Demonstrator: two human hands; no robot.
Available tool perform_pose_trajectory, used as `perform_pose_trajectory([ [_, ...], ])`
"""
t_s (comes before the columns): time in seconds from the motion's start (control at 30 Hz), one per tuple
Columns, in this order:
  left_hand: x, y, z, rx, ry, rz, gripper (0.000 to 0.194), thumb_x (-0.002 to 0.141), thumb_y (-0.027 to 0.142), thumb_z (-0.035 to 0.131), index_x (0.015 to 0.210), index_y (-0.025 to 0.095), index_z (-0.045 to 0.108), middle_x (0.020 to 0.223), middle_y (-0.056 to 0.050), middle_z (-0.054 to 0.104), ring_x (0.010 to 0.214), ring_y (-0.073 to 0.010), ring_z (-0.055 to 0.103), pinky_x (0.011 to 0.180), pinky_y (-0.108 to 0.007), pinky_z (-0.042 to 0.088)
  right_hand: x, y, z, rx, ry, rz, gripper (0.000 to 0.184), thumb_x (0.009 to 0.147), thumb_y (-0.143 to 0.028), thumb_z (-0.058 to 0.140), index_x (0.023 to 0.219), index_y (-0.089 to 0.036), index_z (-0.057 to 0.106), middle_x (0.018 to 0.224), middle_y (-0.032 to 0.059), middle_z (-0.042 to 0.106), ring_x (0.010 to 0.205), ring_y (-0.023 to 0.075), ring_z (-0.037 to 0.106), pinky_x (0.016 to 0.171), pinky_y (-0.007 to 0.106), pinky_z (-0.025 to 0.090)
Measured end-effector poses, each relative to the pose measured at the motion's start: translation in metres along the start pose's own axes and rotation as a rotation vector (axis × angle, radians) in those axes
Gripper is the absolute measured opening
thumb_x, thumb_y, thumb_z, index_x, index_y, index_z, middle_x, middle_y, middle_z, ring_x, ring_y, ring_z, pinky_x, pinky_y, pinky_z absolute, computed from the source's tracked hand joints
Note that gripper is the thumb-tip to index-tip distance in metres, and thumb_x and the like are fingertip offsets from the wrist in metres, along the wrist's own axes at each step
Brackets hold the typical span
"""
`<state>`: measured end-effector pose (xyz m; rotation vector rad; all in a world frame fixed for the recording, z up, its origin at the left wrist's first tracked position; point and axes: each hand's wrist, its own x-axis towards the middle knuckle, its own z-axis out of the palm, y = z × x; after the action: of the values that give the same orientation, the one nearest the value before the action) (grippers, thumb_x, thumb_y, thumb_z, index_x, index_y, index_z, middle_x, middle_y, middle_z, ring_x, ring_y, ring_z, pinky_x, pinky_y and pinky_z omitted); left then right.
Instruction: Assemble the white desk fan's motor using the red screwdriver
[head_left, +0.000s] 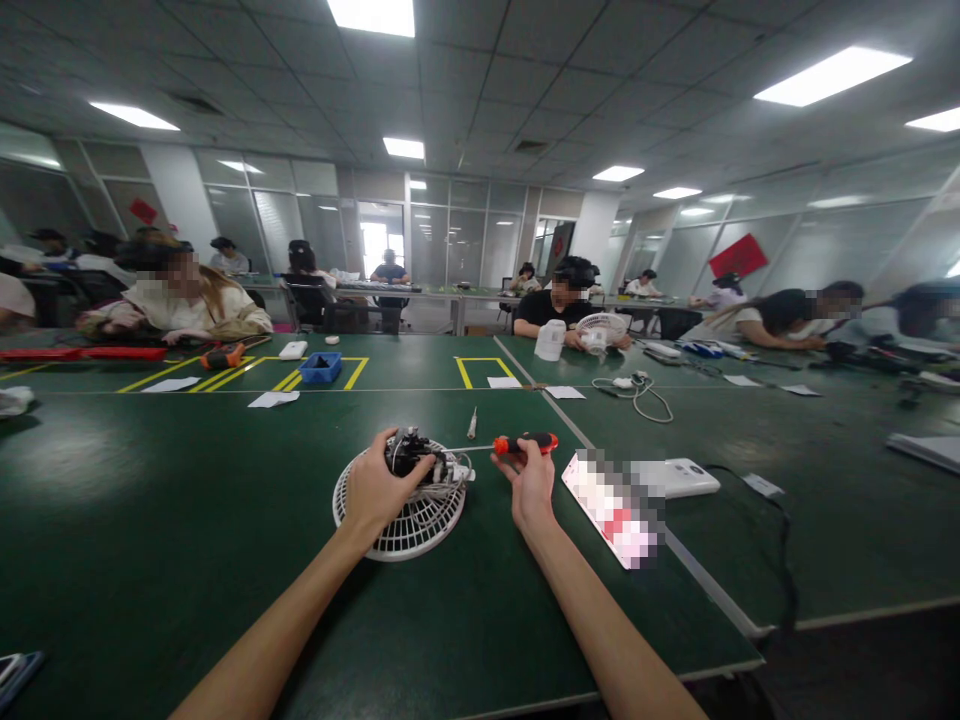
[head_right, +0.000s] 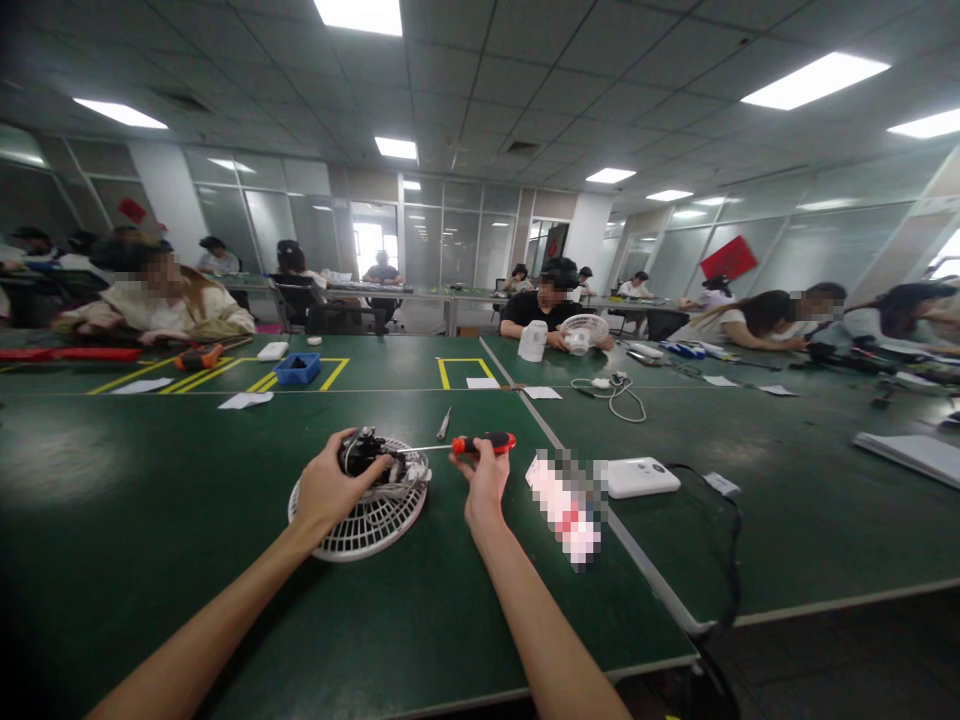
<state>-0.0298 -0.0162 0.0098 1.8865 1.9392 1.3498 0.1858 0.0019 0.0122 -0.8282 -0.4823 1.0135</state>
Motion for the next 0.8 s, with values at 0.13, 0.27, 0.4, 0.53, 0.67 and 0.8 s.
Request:
perform_pose_trajectory([
  [0.13, -0.0001, 0.0006, -0.0008, -0.008, -0.005, -0.001, 0.075, 0.077, 0.07, 0.069, 0.132, 0.02, 0.059, 0.112, -0.014, 0.076, 0.102, -0.0333, 0.073, 0.092, -0.047, 0.057, -0.0015, -0.0028, 0.0024, -0.072, 0.002, -0.046, 0.046, 0.064, -0.037, 0.085, 0.093, -0.023, 0.053, 0.069, -0.0036, 0.071, 0.065, 0.0182, 0.073, 0.055, 0.027, 0.062],
  [0.27, 0.0003, 0.0005, -0.0004, -0.012, -0.005, -0.001, 0.073, 0.078, 0.069, 0.069, 0.131, 0.02, 0.06, 0.113, -0.013, 0.076, 0.102, -0.0324, 0.073, 0.091, -0.046, 0.057, -0.0012, -0.0029, 0.0028, -0.111, 0.012, -0.055, 0.06, 0.059, -0.047, 0.092, 0.096, -0.023, 0.052, 0.067, -0.0033, 0.072, 0.054, 0.0158, 0.07, 0.051, 0.024, 0.059],
  [0.4, 0.0007, -0.0003, 0.0012, 0.011, -0.002, 0.013, 0.073, 0.078, 0.069, 0.069, 0.131, 0.02, 0.06, 0.112, -0.014, 0.076, 0.1, -0.0325, 0.073, 0.091, -0.046, 0.057, 0.0009, 0.0002, 0.0005, -0.104, 0.063, 0.022, 0.066, 0.052, -0.049, 0.096, 0.093, -0.023, 0.05, 0.062, -0.0061, 0.07, 0.045, 0.0114, 0.063, 0.042, 0.018, 0.051],
  [0.53, 0.0008, -0.0004, 0.0013, 0.029, 0.001, 0.024, 0.075, 0.078, 0.07, 0.068, 0.132, 0.019, 0.059, 0.109, -0.014, 0.076, 0.1, -0.0337, 0.073, 0.091, -0.048, 0.057, 0.0015, 0.003, -0.0012, -0.063, 0.076, 0.077, 0.064, 0.054, -0.047, 0.096, 0.091, -0.023, 0.051, 0.063, -0.0041, 0.071, 0.045, 0.0099, 0.062, 0.042, 0.017, 0.05],
  [0.67, 0.0006, -0.0005, 0.0004, 0.014, -0.004, 0.045, 0.072, 0.079, 0.068, 0.067, 0.131, 0.018, 0.06, 0.107, -0.014, 0.076, 0.097, -0.0322, 0.073, 0.089, -0.046, 0.057, 0.0011, 0.0034, -0.0011, -0.038, 0.076, 0.089, 0.06, 0.056, -0.045, 0.096, 0.09, -0.022, 0.052, 0.062, -0.0024, 0.071, 0.047, 0.0106, 0.063, 0.045, 0.018, 0.051],
  [0.8, 0.001, -0.0012, 0.0001, -0.016, -0.019, 0.046, 0.061, 0.087, 0.063, 0.058, 0.13, 0.019, 0.061, 0.102, -0.011, 0.076, 0.09, -0.0295, 0.073, 0.084, -0.043, 0.058, 0.0008, 0.0024, -0.0013, -0.029, 0.047, 0.098, 0.056, 0.059, -0.045, 0.096, 0.087, -0.022, 0.052, 0.062, -0.0021, 0.071, 0.05, 0.0113, 0.064, 0.048, 0.019, 0.054],
])
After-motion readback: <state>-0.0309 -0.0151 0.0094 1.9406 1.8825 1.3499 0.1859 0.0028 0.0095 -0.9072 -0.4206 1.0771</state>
